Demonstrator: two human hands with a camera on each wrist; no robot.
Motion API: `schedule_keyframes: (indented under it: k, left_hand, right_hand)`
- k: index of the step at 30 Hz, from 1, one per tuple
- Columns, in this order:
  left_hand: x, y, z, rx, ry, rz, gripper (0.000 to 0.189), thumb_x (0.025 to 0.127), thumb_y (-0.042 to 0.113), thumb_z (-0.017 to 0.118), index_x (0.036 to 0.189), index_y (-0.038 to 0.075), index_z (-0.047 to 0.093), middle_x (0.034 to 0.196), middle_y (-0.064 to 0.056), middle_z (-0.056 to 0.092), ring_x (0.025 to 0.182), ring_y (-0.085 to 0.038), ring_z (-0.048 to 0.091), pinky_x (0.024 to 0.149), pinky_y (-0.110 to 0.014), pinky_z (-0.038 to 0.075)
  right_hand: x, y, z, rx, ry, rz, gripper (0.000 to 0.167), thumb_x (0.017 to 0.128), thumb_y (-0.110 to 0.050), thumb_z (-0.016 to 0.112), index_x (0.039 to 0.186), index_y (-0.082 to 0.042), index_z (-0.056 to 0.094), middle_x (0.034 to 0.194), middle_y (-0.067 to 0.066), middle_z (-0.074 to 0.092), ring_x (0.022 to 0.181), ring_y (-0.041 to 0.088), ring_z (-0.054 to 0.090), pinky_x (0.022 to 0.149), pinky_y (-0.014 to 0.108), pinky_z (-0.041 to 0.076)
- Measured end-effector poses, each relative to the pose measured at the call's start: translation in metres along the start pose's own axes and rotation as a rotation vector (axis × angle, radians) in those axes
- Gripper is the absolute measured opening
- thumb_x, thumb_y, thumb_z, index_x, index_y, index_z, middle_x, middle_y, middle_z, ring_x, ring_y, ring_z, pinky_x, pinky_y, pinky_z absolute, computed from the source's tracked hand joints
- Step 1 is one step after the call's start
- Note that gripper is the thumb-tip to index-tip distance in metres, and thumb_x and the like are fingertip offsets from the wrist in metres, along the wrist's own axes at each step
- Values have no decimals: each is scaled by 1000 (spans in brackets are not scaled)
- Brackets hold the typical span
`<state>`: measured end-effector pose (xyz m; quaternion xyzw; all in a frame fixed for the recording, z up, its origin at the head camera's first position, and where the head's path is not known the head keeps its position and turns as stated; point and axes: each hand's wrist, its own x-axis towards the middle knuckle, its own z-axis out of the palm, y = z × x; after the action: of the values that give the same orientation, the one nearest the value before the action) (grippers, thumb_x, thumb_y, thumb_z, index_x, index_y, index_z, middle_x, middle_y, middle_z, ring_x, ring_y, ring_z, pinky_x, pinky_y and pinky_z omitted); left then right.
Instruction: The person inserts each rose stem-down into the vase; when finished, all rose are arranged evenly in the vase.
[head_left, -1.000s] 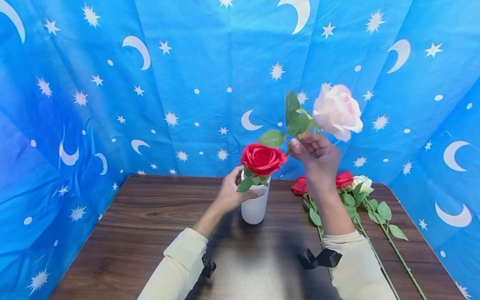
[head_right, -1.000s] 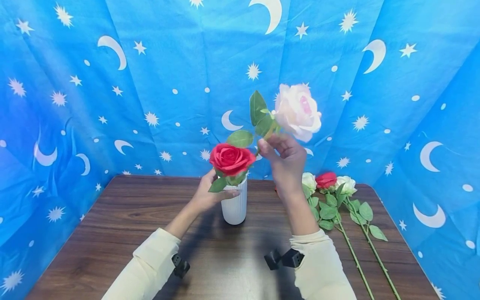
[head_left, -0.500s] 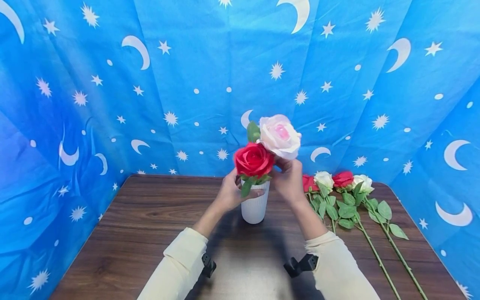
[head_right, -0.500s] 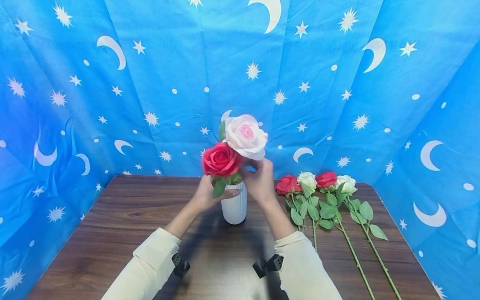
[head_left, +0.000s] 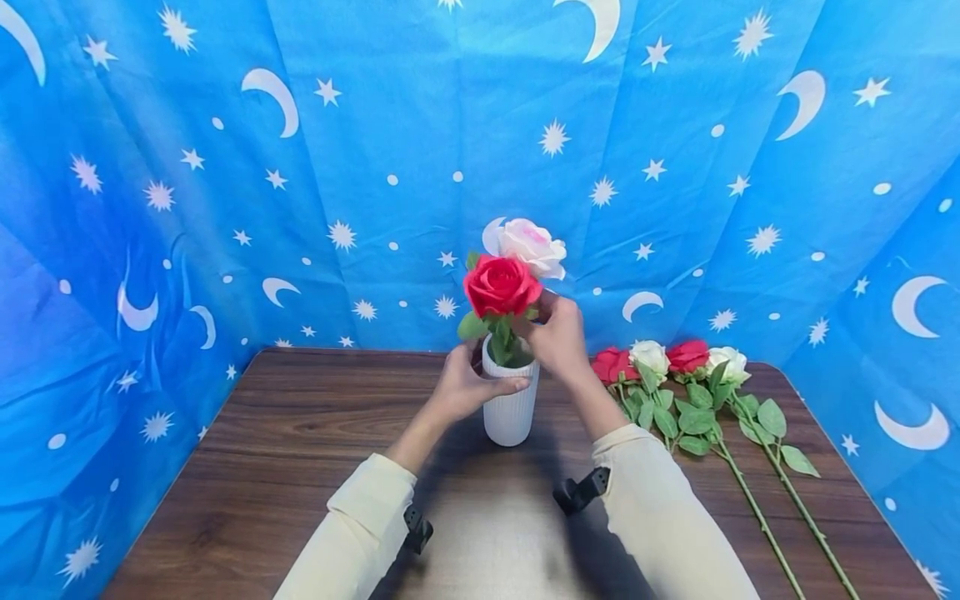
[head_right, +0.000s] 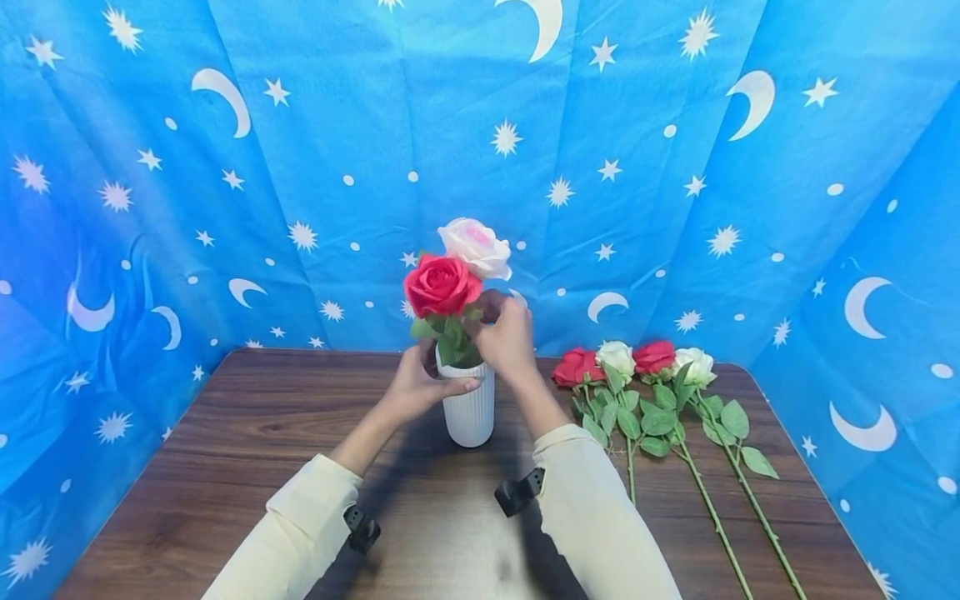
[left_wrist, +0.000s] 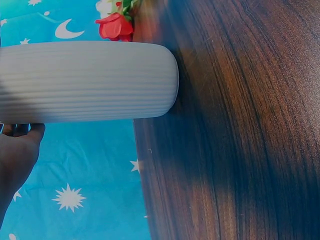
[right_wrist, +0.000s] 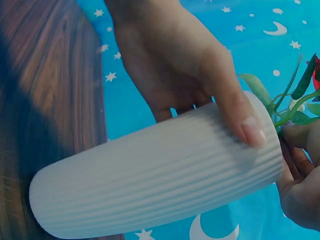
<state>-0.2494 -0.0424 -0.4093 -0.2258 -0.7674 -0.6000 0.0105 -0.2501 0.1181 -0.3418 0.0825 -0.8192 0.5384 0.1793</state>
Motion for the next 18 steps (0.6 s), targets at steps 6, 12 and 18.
schedule_keyframes:
  k: [6, 12, 18]
  left_hand:
    - [1, -2, -2, -2, 3, -37, 82, 77, 19, 88, 148, 12, 46, 140, -10, 61, 125, -26, 64, 106, -43, 55]
    - [1, -2, -2, -12, 7, -73, 80, 77, 20, 88, 146, 8, 47, 139, -12, 61, 124, -28, 65, 105, -44, 56]
    - [1, -2, -2, -26, 7, -81, 78, 77, 18, 88, 144, 10, 49, 140, -11, 60, 130, -27, 61, 111, -46, 52]
  right_hand:
    - [12, 0, 2, 47, -46, 107, 31, 88, -4, 74, 119, 2, 71, 115, 24, 75, 107, 38, 74, 92, 46, 62]
    - [19, 0, -3, 73, -99, 166, 33, 88, -2, 72, 120, 1, 70, 111, 26, 74, 96, 31, 74, 84, 34, 63]
    - [21, 1, -12, 81, -118, 188, 47, 84, -1, 74, 129, 2, 62, 121, 26, 68, 103, 27, 62, 85, 32, 59]
